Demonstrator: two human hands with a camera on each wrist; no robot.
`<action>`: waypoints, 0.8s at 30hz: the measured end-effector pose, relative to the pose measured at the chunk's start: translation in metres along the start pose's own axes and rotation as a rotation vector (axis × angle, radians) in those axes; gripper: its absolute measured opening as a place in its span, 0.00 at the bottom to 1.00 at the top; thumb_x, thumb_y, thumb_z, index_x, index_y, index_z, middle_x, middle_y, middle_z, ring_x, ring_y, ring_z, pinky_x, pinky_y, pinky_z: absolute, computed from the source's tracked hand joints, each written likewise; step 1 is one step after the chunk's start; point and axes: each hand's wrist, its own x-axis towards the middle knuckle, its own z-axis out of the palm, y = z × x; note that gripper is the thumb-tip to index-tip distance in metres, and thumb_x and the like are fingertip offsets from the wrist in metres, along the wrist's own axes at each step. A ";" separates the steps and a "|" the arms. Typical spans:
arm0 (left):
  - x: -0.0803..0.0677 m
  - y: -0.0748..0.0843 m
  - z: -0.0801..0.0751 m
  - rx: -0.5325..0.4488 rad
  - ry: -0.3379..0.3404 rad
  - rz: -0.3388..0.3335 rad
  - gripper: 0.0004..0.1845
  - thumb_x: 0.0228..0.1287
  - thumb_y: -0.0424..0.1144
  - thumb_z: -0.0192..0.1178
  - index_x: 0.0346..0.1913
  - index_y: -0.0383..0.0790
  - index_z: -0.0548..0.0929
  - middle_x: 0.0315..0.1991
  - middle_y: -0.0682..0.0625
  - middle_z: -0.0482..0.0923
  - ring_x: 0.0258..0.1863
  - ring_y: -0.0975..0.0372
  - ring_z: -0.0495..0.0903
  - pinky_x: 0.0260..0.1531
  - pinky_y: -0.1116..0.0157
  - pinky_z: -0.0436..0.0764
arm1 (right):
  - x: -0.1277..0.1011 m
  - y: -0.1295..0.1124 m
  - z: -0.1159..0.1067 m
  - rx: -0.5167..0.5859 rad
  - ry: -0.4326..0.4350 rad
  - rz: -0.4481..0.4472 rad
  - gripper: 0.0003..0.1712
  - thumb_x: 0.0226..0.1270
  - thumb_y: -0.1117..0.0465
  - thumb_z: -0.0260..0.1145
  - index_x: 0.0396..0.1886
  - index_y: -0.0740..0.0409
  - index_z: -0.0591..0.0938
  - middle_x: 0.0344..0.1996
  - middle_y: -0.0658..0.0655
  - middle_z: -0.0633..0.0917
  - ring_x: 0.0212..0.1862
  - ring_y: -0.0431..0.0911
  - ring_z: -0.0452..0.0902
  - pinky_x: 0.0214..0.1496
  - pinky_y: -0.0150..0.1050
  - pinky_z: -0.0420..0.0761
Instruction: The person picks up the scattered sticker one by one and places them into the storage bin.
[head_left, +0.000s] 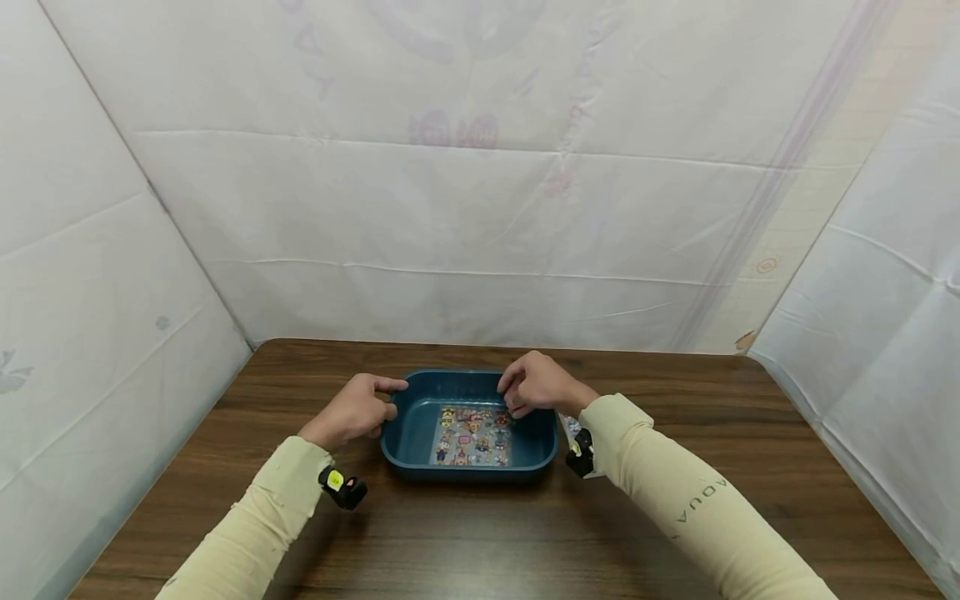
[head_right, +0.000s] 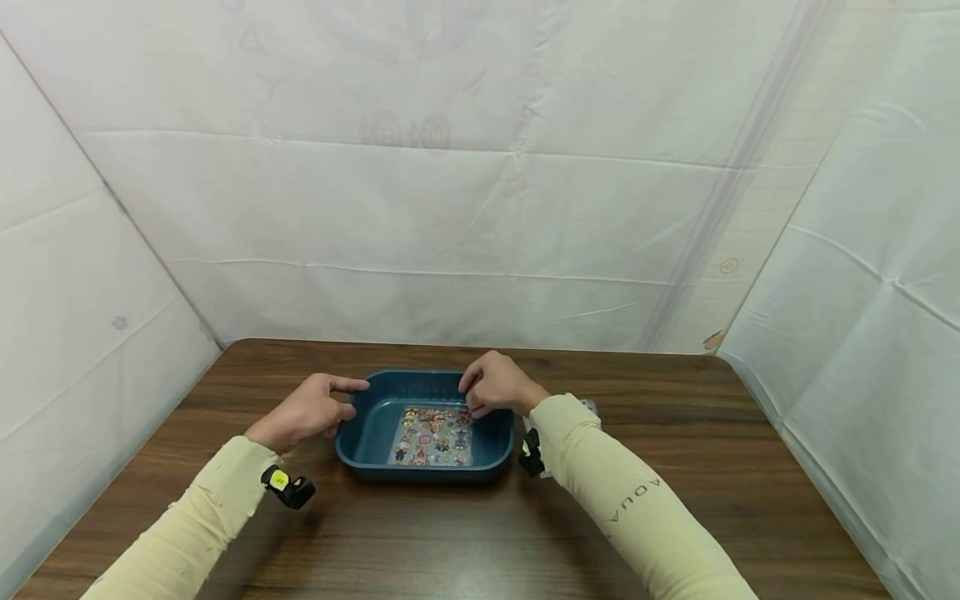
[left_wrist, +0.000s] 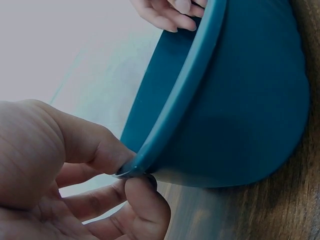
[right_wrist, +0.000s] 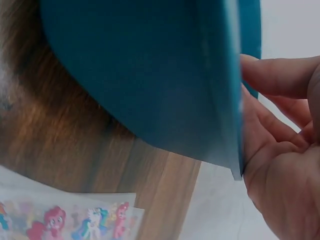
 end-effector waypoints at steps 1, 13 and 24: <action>0.000 0.000 0.000 -0.002 -0.002 -0.002 0.29 0.70 0.24 0.52 0.74 0.35 0.73 0.16 0.55 0.58 0.13 0.63 0.55 0.23 0.62 0.66 | -0.001 0.000 -0.001 0.038 -0.005 0.003 0.15 0.66 0.76 0.65 0.51 0.75 0.85 0.41 0.71 0.86 0.36 0.51 0.88 0.43 0.45 0.91; -0.001 0.000 0.000 0.001 0.006 0.001 0.29 0.70 0.24 0.51 0.74 0.35 0.73 0.19 0.53 0.64 0.13 0.62 0.56 0.23 0.61 0.66 | -0.005 0.007 -0.014 0.210 -0.024 0.038 0.18 0.69 0.77 0.63 0.58 0.77 0.81 0.43 0.71 0.87 0.35 0.46 0.89 0.44 0.43 0.90; -0.001 -0.001 -0.003 0.013 0.008 -0.001 0.30 0.70 0.24 0.51 0.74 0.34 0.73 0.14 0.54 0.55 0.13 0.62 0.56 0.23 0.61 0.67 | -0.018 0.009 -0.030 0.233 0.000 0.065 0.20 0.70 0.75 0.65 0.60 0.76 0.80 0.50 0.76 0.85 0.37 0.47 0.90 0.45 0.42 0.90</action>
